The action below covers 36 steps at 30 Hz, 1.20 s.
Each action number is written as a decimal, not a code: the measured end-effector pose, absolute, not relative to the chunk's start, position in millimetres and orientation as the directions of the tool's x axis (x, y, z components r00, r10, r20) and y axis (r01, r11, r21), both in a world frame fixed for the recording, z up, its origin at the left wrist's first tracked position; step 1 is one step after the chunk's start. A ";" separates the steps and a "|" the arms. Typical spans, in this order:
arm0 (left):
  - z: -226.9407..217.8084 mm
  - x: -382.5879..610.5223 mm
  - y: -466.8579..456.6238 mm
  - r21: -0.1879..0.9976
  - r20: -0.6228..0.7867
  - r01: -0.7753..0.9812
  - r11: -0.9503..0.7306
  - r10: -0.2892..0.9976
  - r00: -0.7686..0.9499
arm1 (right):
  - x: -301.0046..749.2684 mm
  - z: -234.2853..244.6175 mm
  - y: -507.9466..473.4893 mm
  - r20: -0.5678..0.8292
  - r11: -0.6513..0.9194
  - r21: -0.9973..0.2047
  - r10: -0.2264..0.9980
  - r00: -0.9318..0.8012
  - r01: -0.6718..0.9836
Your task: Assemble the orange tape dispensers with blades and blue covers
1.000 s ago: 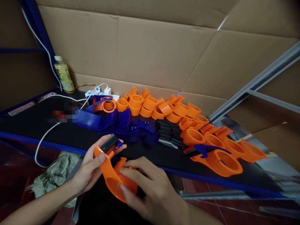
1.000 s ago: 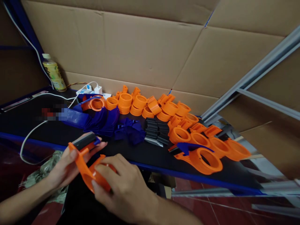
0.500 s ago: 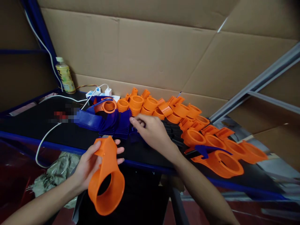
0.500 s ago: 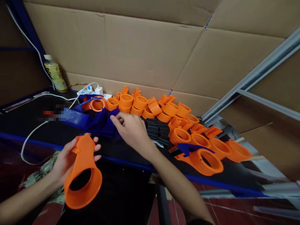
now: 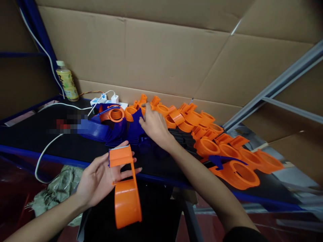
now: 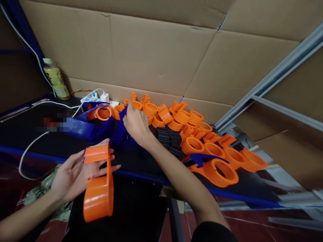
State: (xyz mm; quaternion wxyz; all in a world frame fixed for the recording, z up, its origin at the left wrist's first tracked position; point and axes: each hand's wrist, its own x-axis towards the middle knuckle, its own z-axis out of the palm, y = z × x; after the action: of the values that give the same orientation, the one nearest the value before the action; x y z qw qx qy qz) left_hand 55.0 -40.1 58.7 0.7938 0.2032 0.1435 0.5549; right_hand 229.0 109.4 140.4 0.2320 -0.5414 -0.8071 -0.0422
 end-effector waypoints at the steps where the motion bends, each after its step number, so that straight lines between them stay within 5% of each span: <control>1: 57.6 55.4 -41.1 0.511 0.015 -0.824 0.246 0.956 0.295 | 231.0 146.3 102.2 0.494 0.458 -0.171 0.806 -0.326 0.873; 5: 49.9 54.7 -43.4 0.642 0.039 -0.765 0.050 0.994 0.097 | 244.4 162.1 54.0 0.684 0.686 -0.036 0.547 -0.482 0.727; 9: 43.2 54.9 -44.7 0.717 0.031 -0.696 -0.027 0.999 -0.007 | 257.8 158.9 -5.7 0.625 0.800 0.150 0.379 -0.682 0.581; 22: 48.8 63.7 -57.7 0.806 -0.008 -0.591 0.026 0.999 0.033 | 267.4 142.0 -42.2 0.528 0.830 0.234 0.328 -0.783 0.506; 24: 54.1 61.9 -61.8 0.847 -0.026 -0.531 0.025 1.000 0.006 | 267.8 141.6 -45.3 0.508 0.862 0.147 0.356 -0.785 0.486; 27: 60.5 57.6 -67.7 0.917 0.043 -0.395 -0.045 0.999 -0.012 | 271.0 143.0 -45.6 0.478 0.861 -0.148 0.493 -0.727 0.486; 32: 57.4 53.8 -74.5 0.941 0.216 -0.278 -0.193 0.975 0.055 | 275.5 135.1 -38.9 0.333 0.635 -0.657 0.728 -0.599 0.407; 36: 51.9 56.2 -77.9 0.927 0.318 -0.242 -0.286 0.943 0.103 | 272.4 116.1 -42.1 0.265 0.402 -0.892 0.836 -0.481 0.207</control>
State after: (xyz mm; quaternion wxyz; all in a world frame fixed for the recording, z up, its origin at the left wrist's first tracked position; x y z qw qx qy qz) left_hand 56.2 -77.9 51.9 0.5039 0.5456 0.3210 0.5877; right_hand 272.4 -42.1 116.1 0.3726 -0.3476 -0.7498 0.4221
